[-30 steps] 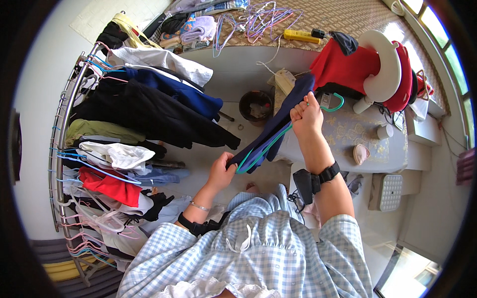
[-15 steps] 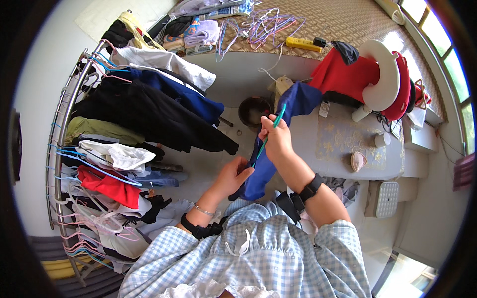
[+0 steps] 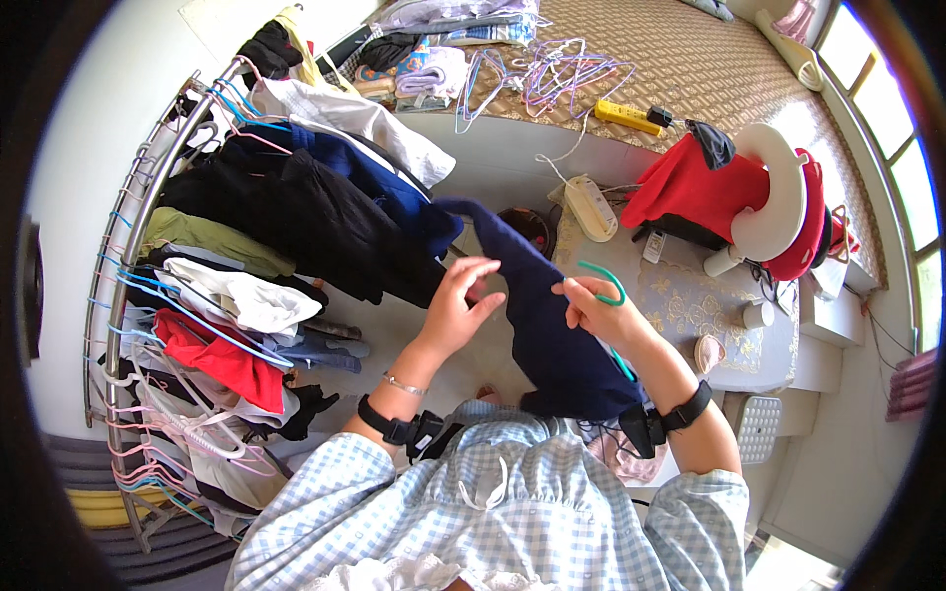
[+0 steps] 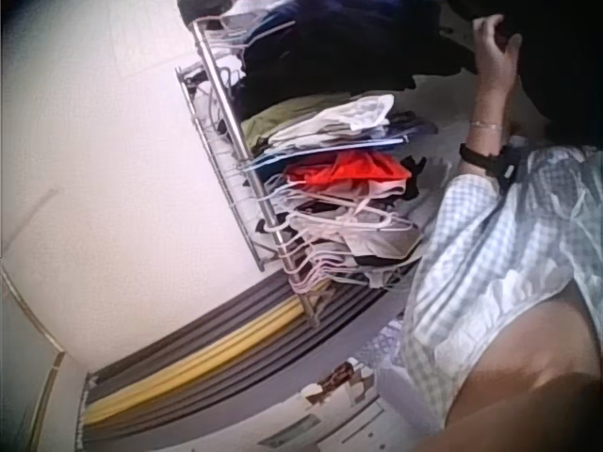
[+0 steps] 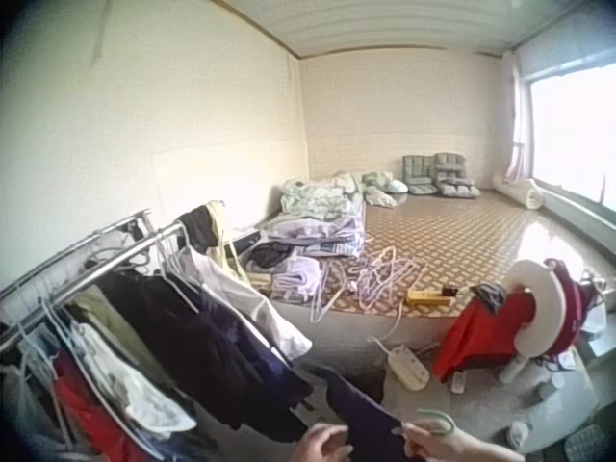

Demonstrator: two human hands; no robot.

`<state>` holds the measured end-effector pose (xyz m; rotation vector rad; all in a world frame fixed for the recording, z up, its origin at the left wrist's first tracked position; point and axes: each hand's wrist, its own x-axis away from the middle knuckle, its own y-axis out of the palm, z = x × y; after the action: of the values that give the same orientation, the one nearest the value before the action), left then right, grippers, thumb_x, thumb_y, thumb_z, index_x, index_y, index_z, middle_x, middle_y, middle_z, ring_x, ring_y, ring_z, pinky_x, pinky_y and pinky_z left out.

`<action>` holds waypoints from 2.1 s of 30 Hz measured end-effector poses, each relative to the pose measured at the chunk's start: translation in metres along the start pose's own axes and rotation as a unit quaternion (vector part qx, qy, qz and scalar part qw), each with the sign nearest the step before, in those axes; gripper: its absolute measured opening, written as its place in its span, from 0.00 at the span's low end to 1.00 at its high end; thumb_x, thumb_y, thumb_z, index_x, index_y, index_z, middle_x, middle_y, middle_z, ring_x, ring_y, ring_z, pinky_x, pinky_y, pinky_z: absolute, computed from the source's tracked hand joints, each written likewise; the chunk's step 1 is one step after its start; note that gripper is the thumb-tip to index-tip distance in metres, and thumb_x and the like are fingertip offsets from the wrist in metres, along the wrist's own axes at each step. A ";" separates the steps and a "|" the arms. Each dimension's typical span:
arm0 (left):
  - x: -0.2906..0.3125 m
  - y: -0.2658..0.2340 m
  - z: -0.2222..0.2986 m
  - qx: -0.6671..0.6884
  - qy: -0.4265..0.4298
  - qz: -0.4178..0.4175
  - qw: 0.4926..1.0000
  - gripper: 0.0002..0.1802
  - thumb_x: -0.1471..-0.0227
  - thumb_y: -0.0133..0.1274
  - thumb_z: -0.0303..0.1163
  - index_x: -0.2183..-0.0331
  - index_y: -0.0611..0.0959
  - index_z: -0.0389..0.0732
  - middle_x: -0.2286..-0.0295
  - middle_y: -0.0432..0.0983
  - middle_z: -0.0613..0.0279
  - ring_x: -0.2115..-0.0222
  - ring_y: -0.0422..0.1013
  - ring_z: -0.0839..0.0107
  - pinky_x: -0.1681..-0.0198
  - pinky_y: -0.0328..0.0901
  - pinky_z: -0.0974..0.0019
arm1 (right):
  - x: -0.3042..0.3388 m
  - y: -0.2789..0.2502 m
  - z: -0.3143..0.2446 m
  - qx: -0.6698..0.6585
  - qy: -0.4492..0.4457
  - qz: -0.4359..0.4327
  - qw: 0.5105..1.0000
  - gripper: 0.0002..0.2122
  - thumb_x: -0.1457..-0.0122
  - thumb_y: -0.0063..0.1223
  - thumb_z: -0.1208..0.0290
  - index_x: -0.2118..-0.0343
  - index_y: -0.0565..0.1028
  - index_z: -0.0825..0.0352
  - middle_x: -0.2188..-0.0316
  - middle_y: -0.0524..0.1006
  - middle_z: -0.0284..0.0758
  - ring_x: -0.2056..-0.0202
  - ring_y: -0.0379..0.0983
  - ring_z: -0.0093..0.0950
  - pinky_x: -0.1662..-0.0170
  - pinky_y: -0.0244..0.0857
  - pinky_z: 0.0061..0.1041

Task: The person takes clothing items from a table and bed, places them onto hangers, and hangs them onto a rack and inside a wardrobe.

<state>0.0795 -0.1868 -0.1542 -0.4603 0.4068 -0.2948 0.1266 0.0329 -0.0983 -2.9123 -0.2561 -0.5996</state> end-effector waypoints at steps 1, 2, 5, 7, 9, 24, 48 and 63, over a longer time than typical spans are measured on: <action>-0.006 0.000 0.002 -0.065 0.089 0.055 0.992 0.20 0.61 0.58 0.36 0.63 0.76 0.42 0.62 0.68 0.61 0.62 0.66 0.66 0.57 0.60 0.66 | 0.003 0.000 -0.001 0.000 0.000 0.002 1.000 0.18 0.40 0.35 0.60 0.60 0.70 0.72 0.86 0.66 0.27 0.85 0.53 0.13 0.81 0.49 0.13; -0.012 0.001 0.006 -0.061 0.092 0.051 0.993 0.20 0.61 0.58 0.36 0.63 0.76 0.42 0.62 0.68 0.61 0.62 0.66 0.66 0.57 0.60 0.66 | 0.007 -0.002 -0.003 0.022 0.007 -0.003 1.000 0.18 0.40 0.35 0.60 0.61 0.71 0.72 0.86 0.66 0.27 0.85 0.53 0.13 0.81 0.49 0.13; -0.023 0.009 0.012 -0.182 0.202 0.037 0.962 0.18 0.63 0.57 0.35 0.64 0.78 0.49 0.63 0.70 0.67 0.59 0.64 0.66 0.50 0.51 0.58 | 0.021 -0.008 -0.010 0.054 0.019 0.004 0.998 0.19 0.40 0.35 0.59 0.64 0.73 0.71 0.88 0.66 0.26 0.85 0.54 0.13 0.82 0.49 0.14; -0.028 0.012 0.001 -0.109 0.221 0.007 0.969 0.12 0.63 0.57 0.34 0.69 0.80 0.49 0.70 0.73 0.70 0.63 0.67 0.70 0.52 0.53 0.60 | 0.030 -0.013 -0.020 0.077 0.035 0.000 0.996 0.19 0.41 0.37 0.59 0.68 0.75 0.71 0.89 0.68 0.28 0.84 0.59 0.15 0.78 0.54 0.15; -0.033 0.014 0.009 -0.057 0.243 0.016 0.968 0.07 0.63 0.56 0.29 0.74 0.80 0.46 0.77 0.74 0.68 0.72 0.69 0.68 0.61 0.59 0.65 | 0.037 -0.021 -0.023 0.053 0.054 0.015 0.997 0.19 0.41 0.37 0.59 0.69 0.75 0.71 0.89 0.68 0.29 0.84 0.60 0.14 0.77 0.55 0.15; -0.027 -0.020 0.011 -0.081 0.170 -0.115 0.975 0.20 0.59 0.55 0.37 0.62 0.77 0.38 0.66 0.74 0.57 0.65 0.68 0.60 0.59 0.61 0.63 | 0.047 -0.034 -0.028 0.168 -0.005 -0.035 0.985 0.14 0.45 0.41 0.61 0.71 0.77 0.65 0.90 0.67 0.26 0.85 0.59 0.14 0.80 0.53 0.15; -0.038 -0.116 -0.001 -0.129 0.156 0.188 0.961 0.15 0.59 0.57 0.35 0.65 0.78 0.42 0.60 0.66 0.55 0.58 0.63 0.59 0.55 0.58 0.63 | 0.059 -0.041 -0.064 0.315 -0.290 0.261 0.865 0.06 0.60 0.52 0.78 0.78 0.71 0.74 0.86 0.61 0.34 0.83 0.59 0.24 0.78 0.52 0.21; -0.132 -0.186 -0.069 -0.168 -0.061 0.450 0.875 0.10 0.62 0.53 0.27 0.70 0.79 0.42 0.70 0.72 0.56 0.68 0.69 0.59 0.62 0.64 0.63 | 0.035 -0.024 -0.105 0.289 -0.318 0.286 0.856 0.06 0.58 0.52 0.78 0.77 0.71 0.76 0.85 0.64 0.32 0.81 0.60 0.20 0.76 0.54 0.19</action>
<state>-0.1004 -0.3240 -0.0793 -0.5755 0.5093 0.7236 0.1140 0.0410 0.0137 -2.2961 0.3114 0.4726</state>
